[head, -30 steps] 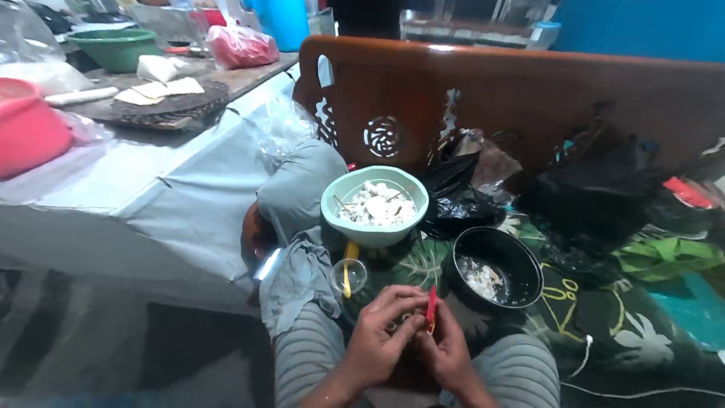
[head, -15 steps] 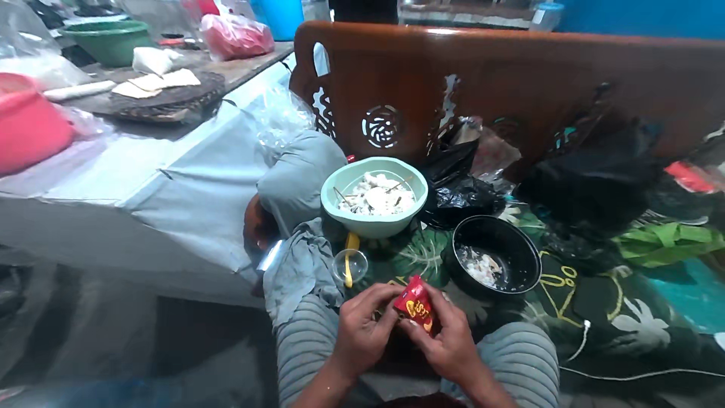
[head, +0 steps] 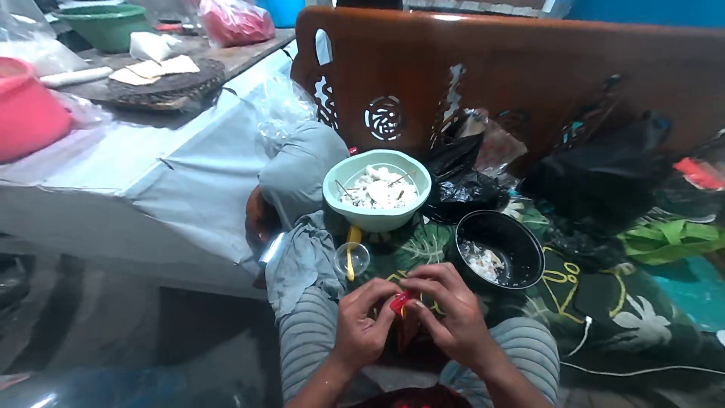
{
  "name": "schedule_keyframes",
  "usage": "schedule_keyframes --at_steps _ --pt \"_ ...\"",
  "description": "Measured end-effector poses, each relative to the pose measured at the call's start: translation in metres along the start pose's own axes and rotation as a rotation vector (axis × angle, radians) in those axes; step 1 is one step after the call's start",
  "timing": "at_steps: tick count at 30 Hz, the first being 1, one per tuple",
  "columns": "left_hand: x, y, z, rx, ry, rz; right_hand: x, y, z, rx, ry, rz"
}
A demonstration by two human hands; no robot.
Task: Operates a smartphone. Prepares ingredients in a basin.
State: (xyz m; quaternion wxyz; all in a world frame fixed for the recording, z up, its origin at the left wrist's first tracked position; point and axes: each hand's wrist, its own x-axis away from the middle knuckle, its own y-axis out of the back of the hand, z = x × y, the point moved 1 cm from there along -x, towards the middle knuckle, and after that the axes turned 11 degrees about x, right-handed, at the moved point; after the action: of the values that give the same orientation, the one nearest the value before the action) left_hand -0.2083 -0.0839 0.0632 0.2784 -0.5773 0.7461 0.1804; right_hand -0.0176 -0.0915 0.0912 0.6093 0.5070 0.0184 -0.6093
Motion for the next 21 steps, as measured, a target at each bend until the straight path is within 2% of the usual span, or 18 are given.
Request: schedule_keyframes --at_steps 5,10,14,16,18,21 --pt "-0.004 0.004 -0.011 -0.082 -0.041 0.147 -0.005 0.012 -0.004 -0.113 0.015 0.068" --pt "-0.008 0.016 -0.024 -0.1 -0.092 0.313 -0.004 0.005 -0.007 -0.224 0.073 0.123" --pt "-0.002 0.015 -0.02 0.134 -0.009 0.219 -0.001 -0.002 0.006 -0.233 0.135 0.068" --pt "0.002 0.014 -0.019 0.239 0.047 0.111 -0.001 -0.001 0.013 -0.203 0.163 0.018" --pt "0.005 0.015 -0.019 0.285 0.067 -0.019 0.001 0.005 0.019 -0.191 0.165 0.0" --pt "0.002 0.011 -0.026 0.296 0.065 -0.076 -0.001 0.007 0.022 -0.194 0.168 -0.026"
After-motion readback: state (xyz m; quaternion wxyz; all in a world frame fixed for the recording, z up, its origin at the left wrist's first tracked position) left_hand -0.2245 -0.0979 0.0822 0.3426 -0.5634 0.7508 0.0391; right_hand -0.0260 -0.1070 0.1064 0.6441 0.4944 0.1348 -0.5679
